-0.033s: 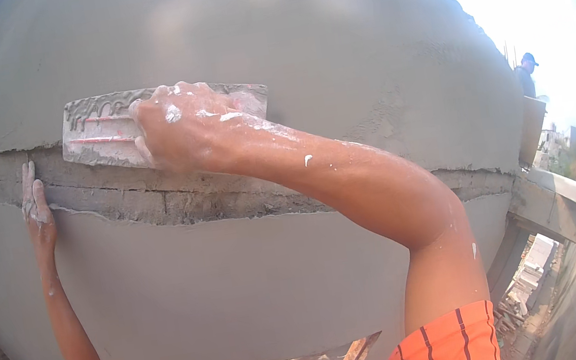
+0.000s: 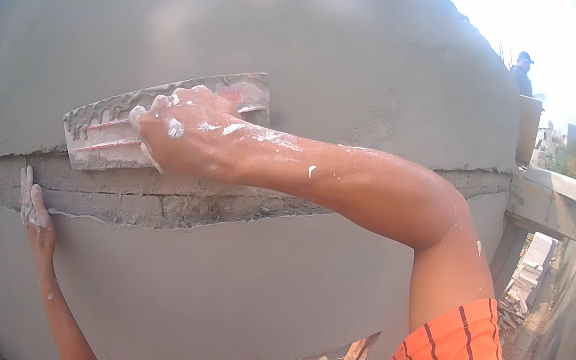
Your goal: The person applies and smooths cement plaster onto a curved wall using a trowel and a bucket of plaster. They repeatedly scoop plaster and spread it evenly across the surface, working methodically along the wall.
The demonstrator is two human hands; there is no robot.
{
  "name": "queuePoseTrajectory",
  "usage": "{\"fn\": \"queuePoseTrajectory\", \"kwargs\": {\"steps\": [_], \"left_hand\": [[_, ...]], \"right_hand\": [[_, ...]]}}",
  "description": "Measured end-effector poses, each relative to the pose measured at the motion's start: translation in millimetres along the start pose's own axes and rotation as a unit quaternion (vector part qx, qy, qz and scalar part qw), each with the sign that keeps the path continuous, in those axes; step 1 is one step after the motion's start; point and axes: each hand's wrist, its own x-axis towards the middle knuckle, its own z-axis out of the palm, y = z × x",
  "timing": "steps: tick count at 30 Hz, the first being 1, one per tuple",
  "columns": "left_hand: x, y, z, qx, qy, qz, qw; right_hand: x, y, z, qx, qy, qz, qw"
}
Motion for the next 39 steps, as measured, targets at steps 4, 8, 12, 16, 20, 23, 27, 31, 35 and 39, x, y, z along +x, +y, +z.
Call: {"fn": "queuePoseTrajectory", "kwargs": {"steps": [4,8,12,16,20,23,27,31,35,39], "left_hand": [[0.6,11.2,7.5,-0.003,0.016,-0.002,1.000],[-2.3,4.9,24.5,-0.011,0.020,-0.008,1.000],[9.6,-15.0,9.2,-0.010,0.026,0.018,0.999],[14.2,-21.6,8.5,-0.009,0.019,0.014,1.000],[16.3,-21.7,4.6,0.051,0.020,0.003,0.998],[19.0,-4.7,4.3,0.091,0.007,0.005,0.996],[20.7,4.0,-7.8,0.100,0.019,0.005,0.995],[-24.2,-22.6,17.3,0.007,-0.002,-0.096,0.995],[8.1,35.8,-0.6,0.103,-0.010,-0.022,0.994],[9.9,34.3,-16.7,0.099,-0.012,-0.023,0.995]], "right_hand": [[6.0,44.9,-44.5,-0.129,0.107,0.028,0.985],[6.9,122.3,-64.3,-0.218,0.307,0.148,0.914],[-22.9,220.3,-109.0,-0.198,0.338,0.303,0.869],[-63.9,322.7,-141.7,-0.185,0.319,0.421,0.828],[-123.7,412.1,-151.9,-0.180,0.299,0.421,0.837],[-163.0,417.2,-141.0,0.026,0.265,0.527,0.807],[-303.2,532.9,-72.2,-0.029,0.315,0.492,0.811],[-429.8,615.0,-113.4,-0.318,0.177,0.500,0.786],[-355.5,456.8,-47.5,-0.041,0.437,0.472,0.764],[-182.1,234.4,-76.8,-0.068,0.365,0.217,0.903]]}}
